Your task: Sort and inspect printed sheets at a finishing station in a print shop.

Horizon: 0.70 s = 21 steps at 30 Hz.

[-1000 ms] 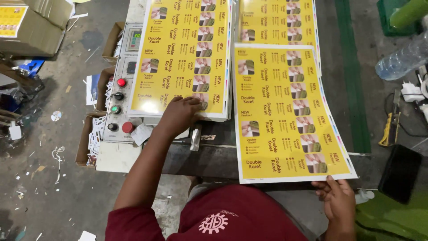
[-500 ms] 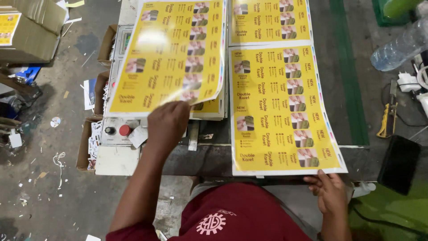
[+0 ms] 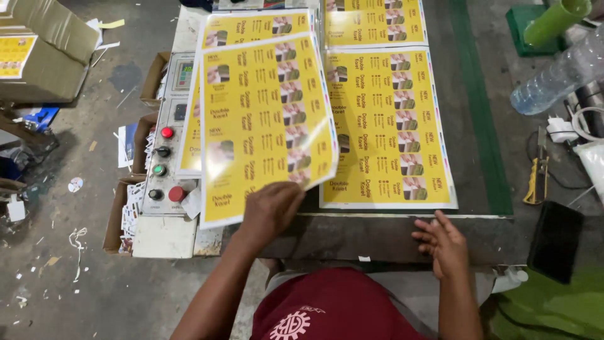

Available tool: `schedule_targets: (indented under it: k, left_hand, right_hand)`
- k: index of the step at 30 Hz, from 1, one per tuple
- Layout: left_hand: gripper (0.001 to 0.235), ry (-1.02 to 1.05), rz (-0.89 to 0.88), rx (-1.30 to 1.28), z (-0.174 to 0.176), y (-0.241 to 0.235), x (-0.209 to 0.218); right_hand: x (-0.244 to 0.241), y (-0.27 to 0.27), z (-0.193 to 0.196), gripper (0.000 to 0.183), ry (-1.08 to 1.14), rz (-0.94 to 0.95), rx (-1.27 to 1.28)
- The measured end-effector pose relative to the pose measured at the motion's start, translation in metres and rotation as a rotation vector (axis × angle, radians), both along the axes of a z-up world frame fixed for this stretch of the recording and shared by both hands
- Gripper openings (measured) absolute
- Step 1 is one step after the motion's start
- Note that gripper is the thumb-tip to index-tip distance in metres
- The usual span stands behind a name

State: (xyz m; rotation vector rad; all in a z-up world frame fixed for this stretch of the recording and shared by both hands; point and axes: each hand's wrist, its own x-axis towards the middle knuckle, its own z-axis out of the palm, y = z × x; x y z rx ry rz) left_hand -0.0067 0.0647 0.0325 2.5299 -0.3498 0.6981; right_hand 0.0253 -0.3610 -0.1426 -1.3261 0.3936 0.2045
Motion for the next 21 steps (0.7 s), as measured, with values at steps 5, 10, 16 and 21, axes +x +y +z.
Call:
schedule_targets:
  k: [5,10,16,21]
  left_hand:
    - [0.016,0.046,-0.217,-0.131,0.004,-0.051,-0.009]
    - [0.019,0.029,-0.427,0.037,-0.026,-0.104,-0.006]
    - [0.017,0.136,-0.521,0.069,-0.029,-0.098,0.002]
    - [0.007,0.157,-0.244,-0.062,-0.027,-0.021,0.04]
  right_hand:
    - [-0.028,0.046,0.036,0.052,0.075,0.073,0.03]
    - [-0.046,0.092,0.048,0.039,0.018,0.43,0.145]
    - [-0.041,0.086,0.031,0.034,0.041,0.17,0.236]
    - [-0.039,0.039,0.016,0.03,-0.021,0.04,0.139]
